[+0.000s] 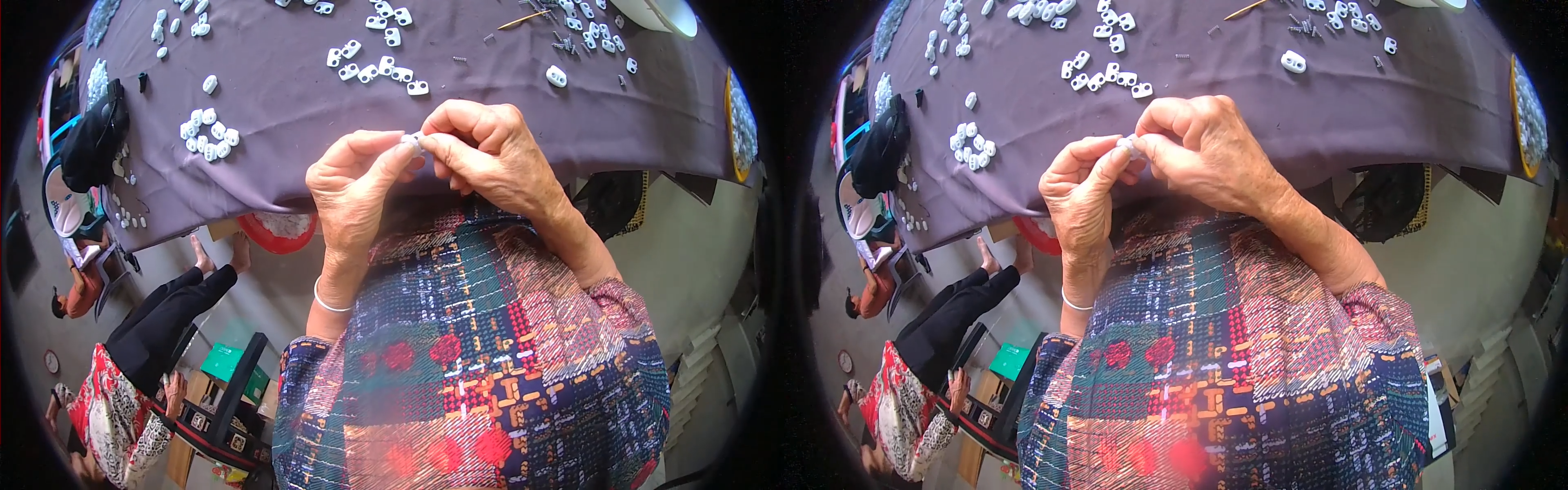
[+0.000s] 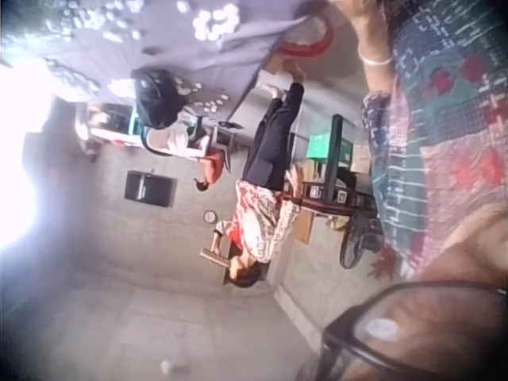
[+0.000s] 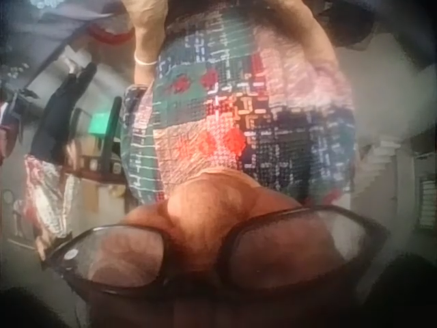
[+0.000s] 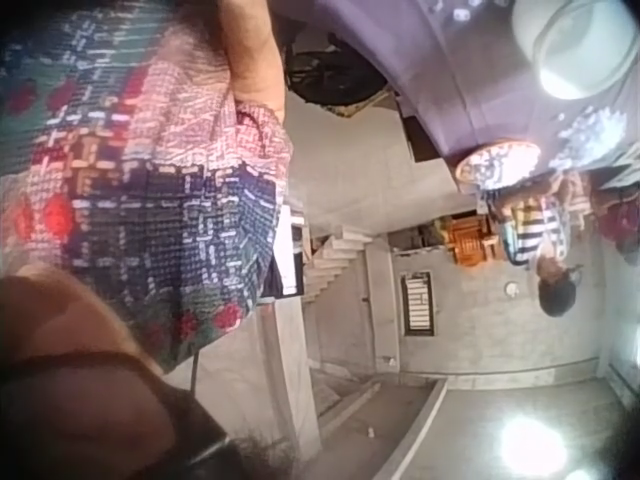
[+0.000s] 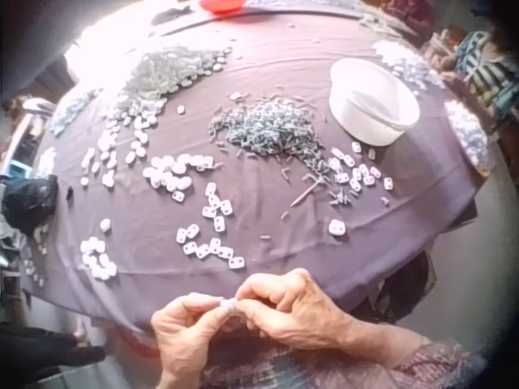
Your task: The person assembles plastic cord locks by hand, inserting springs and inner components into plastic casings, and then holds a phone.
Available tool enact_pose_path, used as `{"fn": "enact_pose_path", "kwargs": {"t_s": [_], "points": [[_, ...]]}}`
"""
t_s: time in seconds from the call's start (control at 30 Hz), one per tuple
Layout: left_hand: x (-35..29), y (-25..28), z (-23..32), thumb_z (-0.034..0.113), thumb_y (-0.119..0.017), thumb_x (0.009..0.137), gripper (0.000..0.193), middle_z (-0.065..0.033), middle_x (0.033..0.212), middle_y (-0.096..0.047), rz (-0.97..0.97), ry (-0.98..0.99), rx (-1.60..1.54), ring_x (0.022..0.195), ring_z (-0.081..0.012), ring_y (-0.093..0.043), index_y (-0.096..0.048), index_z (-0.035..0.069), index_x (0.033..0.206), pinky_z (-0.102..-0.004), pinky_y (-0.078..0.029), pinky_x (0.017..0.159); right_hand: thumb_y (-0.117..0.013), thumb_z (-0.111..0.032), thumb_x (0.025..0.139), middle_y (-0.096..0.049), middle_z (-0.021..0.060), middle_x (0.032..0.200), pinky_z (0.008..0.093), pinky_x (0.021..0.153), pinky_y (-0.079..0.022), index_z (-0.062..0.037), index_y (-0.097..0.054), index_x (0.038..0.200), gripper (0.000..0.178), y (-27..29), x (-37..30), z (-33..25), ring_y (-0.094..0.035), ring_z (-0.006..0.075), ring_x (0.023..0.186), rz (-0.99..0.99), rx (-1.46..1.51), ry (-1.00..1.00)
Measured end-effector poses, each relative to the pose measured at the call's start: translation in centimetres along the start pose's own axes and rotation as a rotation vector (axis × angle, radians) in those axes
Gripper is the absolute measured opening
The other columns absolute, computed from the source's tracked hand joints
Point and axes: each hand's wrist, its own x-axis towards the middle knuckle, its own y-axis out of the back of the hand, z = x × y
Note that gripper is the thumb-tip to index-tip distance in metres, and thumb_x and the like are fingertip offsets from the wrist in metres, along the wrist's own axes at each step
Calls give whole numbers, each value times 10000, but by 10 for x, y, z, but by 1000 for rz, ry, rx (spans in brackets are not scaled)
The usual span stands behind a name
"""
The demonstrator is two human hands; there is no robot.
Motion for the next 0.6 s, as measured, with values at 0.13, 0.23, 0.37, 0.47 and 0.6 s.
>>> {"fn": "enact_pose_path", "kwargs": {"t_s": [0.13, 0.23, 0.37, 0.47, 0.6], "points": [[2, 1, -2, -25, -653, 776, 131, -107, 826, -654, 7, 4, -1, 684, -153, -629, -624, -28, 903, -236, -513, 609, -561, -128, 879, -556, -28, 615, 152, 433, -406, -29, -614, 867, 113, 0, 1, -2, -497, 13, 503, -24, 127, -84], [2, 2, -3, -26, -651, 779, 127, -104, 824, -652, 15, -6, -23, 675, -148, -624, -623, -30, 903, -237, -515, 608, -560, -129, 882, -559, -27, 619, 151, 434, -407, -28, -614, 869, 115, -1, 2, -4, -499, 12, 502, -29, 110, -97], [2, 0, -6, -27, -644, 787, 119, -104, 819, -650, 42, -48, -22, 673, -146, -623, -621, -31, 903, -239, -517, 610, -562, -126, 881, -563, -25, 624, 152, 435, -411, -25, -614, 870, 114, -5, 4, -2, -499, 12, 501, -9, 68, -50], [4, -1, -6, -24, -644, 790, 116, -102, 821, -650, 53, -61, -24, 676, -145, -622, -618, -29, 903, -241, -518, 617, -559, -117, 881, -568, -22, 628, 153, 435, -415, -22, -615, 877, 110, -6, 7, 0, -502, 13, 501, 11, 58, -32], [6, 0, -5, -18, -644, 792, 109, -96, 821, -647, 29, -62, -98, 680, -143, -622, -607, -20, 894, -246, -520, 625, -557, -95, 875, -579, -7, 639, 167, 458, -421, -8, -611, 886, 103, -5, 11, 6, -522, 29, 526, 13, 4, 114]]}}
